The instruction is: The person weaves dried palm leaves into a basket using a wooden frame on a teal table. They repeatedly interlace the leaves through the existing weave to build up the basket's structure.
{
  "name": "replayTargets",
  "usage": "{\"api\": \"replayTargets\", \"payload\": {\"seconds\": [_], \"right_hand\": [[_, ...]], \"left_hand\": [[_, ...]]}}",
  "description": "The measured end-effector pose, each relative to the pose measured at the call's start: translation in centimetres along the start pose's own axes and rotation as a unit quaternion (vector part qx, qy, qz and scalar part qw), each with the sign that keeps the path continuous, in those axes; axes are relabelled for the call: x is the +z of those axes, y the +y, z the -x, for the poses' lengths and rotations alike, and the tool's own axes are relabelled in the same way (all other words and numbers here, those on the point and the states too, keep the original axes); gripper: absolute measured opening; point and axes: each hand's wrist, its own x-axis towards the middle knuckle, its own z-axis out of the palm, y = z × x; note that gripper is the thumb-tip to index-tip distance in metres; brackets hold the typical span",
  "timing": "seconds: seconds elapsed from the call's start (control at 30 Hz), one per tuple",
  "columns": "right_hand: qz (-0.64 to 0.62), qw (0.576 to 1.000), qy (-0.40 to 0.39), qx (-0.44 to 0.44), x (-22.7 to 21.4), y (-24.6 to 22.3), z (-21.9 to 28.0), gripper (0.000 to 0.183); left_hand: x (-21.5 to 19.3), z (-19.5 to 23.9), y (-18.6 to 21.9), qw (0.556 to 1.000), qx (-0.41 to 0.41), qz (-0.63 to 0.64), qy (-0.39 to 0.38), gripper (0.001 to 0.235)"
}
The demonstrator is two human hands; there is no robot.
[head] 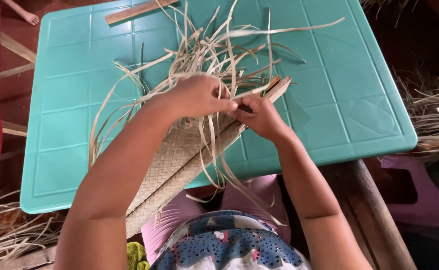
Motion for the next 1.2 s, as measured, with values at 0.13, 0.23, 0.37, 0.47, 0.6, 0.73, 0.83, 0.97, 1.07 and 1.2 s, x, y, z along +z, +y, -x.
{"api": "replayTargets", "payload": {"seconds": [0.13, 0.23, 0.37, 0.47, 0.6, 0.73, 0.83, 0.97, 1.07, 1.2], "right_hand": [[-0.002, 1.000, 0.003, -0.002, 0.3, 1.4, -0.5, 0.020], [0.007, 0.997, -0.050, 0.059, -0.3, -2.2, -0.4, 0.015], [0.016, 0.996, -0.053, 0.065, -0.5, -2.6, -0.5, 0.016], [0.009, 0.997, -0.056, 0.049, -0.5, -2.4, -0.6, 0.016], [0.003, 0.998, -0.031, 0.052, 0.0, -0.7, -0.8, 0.018], [-0.002, 0.999, 0.007, 0.047, 0.5, -0.1, -0.7, 0.025], [0.011, 0.998, 0.019, 0.059, 0.4, -0.1, -0.8, 0.026], [0.009, 0.998, 0.038, 0.051, -0.1, 0.6, -1.1, 0.023], [0.023, 0.996, 0.041, 0.079, 0.8, 4.1, -1.4, 0.024], [0.000, 0.997, 0.066, 0.042, 1.2, 2.1, -0.6, 0.014]], "left_hand": [[1.6, -4.4, -1.8, 0.988, 0.036, 0.098, 0.115, 0.033], [-0.6, -5.0, 0.3, 0.963, -0.003, 0.244, 0.115, 0.013], [-4.3, -6.6, 0.4, 0.956, 0.007, 0.231, 0.179, 0.011], [-7.6, -6.4, 0.6, 0.950, 0.019, 0.231, 0.208, 0.023], [-10.1, -5.8, 0.2, 0.966, -0.062, 0.152, 0.200, 0.026], [-8.6, -6.5, -0.8, 0.979, 0.015, 0.093, 0.183, 0.023], [-6.3, -5.7, -1.3, 0.982, 0.065, 0.050, 0.171, 0.020], [2.5, -1.4, 1.3, 0.982, 0.113, 0.010, 0.154, 0.018], [3.6, -1.4, 0.4, 0.977, 0.167, -0.030, 0.133, 0.016], [2.9, -1.6, 0.4, 0.985, 0.089, -0.009, 0.148, 0.038]]}}
